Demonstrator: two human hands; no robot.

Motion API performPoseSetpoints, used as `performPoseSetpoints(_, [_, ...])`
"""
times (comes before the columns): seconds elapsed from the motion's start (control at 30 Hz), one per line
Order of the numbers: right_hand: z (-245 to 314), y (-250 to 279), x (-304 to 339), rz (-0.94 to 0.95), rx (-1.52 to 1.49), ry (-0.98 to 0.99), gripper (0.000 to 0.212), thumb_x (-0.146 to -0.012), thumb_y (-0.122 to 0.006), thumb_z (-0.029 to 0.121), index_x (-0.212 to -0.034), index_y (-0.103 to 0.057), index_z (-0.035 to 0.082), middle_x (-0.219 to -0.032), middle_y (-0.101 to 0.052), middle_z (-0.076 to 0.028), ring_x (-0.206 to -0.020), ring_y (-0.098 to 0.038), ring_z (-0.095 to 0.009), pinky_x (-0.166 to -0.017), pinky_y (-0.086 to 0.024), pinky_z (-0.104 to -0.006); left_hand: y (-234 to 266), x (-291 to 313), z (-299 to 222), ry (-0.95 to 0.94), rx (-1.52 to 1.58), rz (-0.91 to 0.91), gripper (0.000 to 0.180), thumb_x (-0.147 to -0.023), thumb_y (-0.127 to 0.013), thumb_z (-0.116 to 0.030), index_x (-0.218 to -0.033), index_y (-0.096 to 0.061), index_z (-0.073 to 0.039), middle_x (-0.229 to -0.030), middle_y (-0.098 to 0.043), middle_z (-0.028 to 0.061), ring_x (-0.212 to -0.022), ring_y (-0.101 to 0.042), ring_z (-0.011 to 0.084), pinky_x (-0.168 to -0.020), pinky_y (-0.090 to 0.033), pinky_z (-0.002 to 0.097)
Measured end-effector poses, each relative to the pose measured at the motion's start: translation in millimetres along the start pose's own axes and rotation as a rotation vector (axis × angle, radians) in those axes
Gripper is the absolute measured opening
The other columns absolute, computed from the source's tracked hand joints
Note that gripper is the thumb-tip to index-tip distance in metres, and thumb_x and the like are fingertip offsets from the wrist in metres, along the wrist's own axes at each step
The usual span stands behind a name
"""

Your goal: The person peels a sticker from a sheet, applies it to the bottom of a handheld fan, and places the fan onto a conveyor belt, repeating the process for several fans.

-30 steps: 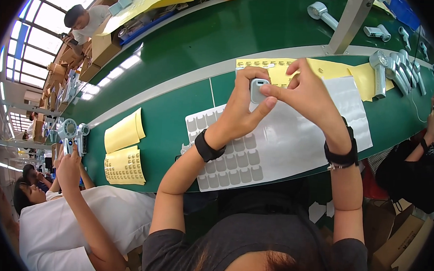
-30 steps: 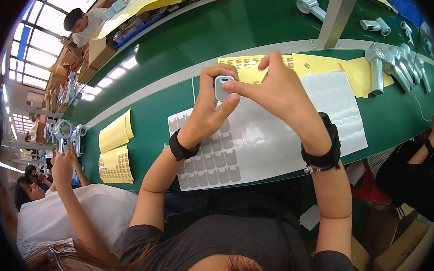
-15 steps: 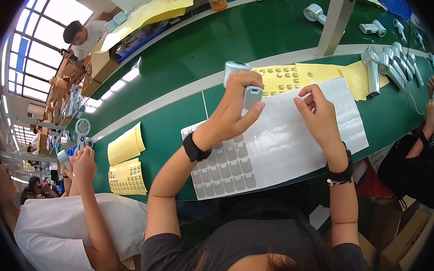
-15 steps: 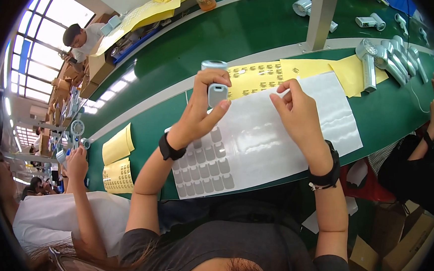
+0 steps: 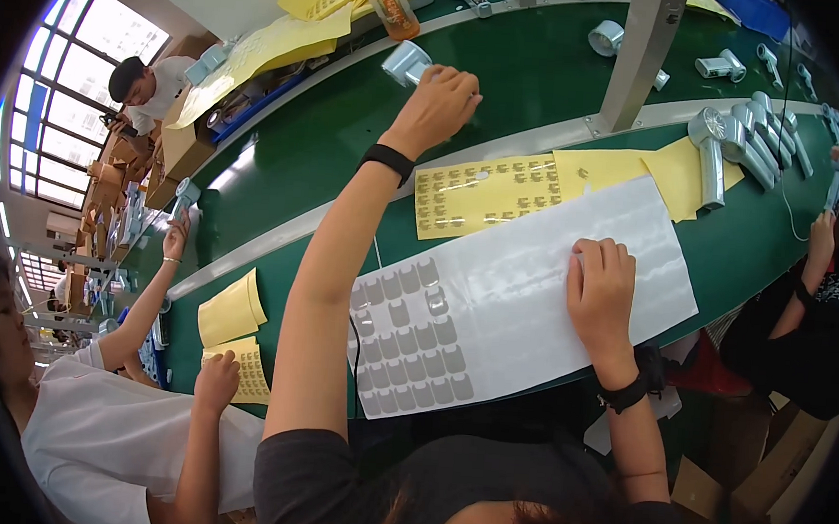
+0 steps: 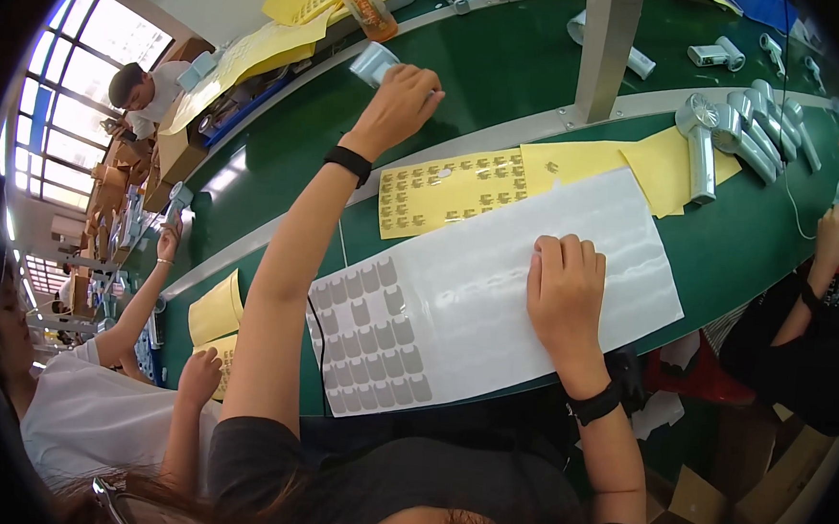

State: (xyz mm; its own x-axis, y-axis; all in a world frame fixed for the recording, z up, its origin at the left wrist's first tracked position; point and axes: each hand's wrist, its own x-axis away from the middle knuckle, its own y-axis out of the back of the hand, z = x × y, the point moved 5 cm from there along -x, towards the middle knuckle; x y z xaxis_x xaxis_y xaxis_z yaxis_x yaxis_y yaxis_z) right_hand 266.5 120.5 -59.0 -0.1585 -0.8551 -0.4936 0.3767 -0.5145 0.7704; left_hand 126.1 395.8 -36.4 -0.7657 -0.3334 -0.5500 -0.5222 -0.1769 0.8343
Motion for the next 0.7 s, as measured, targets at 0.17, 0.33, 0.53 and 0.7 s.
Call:
performPoseSetpoints(0.17, [-2.5,0.7,0.9,0.007,-0.04,-0.027,0.009,-0.085,-0.059,0.005,-0.094,-0.057,0.005,-0.085,-0.054,-0.009,-0.078,-0.05,-0.029,-0.072,-0.038,-0.0389,-28.5,7.9,8.2,0.069,0.104,0.218,0.015,-0.094,-0.057,-0.018,-0.089,-0.055,-0.004,-0.1,-0.059,0.013,-0.101,-0.053,0.0318,-0.092,-0.04,0.0422])
performPoseSetpoints(0.33, [-0.4,1.2,1.4,0.04,-0.083,-0.044,0.01,-0.084,-0.059,0.005,-0.094,-0.057,0.005,-0.084,-0.055,-0.009,-0.078,-0.051,-0.029,-0.072,-0.038,-0.0392,5.8,7.9,3.6,0.396,0.526,0.099,0.019,-0.097,-0.056,-0.021,-0.092,-0.057,-0.003,-0.106,-0.058,0.0096,-0.111,-0.051,0.0236,-0.095,-0.04,0.0368])
performPoseSetpoints(0.53, [-10.2,-1.7,4.9,0.06,-0.098,-0.061,0.01,-0.084,-0.058,0.005,-0.094,-0.057,0.005,-0.085,-0.057,-0.009,-0.079,-0.051,-0.029,-0.073,-0.039,-0.0397,144.8,5.5,-110.4,0.303,1.243,-0.142,0.028,-0.097,-0.055,-0.025,-0.098,-0.063,0.002,-0.096,-0.059,0.0088,-0.092,-0.056,0.019,-0.088,-0.043,0.032])
performPoseSetpoints(0.7, [-16.4,-5.1,7.5,0.111,-0.182,-0.09,0.012,-0.084,-0.058,0.004,-0.095,-0.058,0.005,-0.084,-0.056,-0.009,-0.077,-0.051,-0.028,-0.074,-0.038,-0.0389,243.7,33.5,-224.2,0.002,1.414,-0.166,0.019,-0.089,-0.058,-0.017,-0.095,-0.064,0.0,-0.097,-0.063,0.0161,-0.09,-0.06,0.0284,-0.08,-0.05,0.0367])
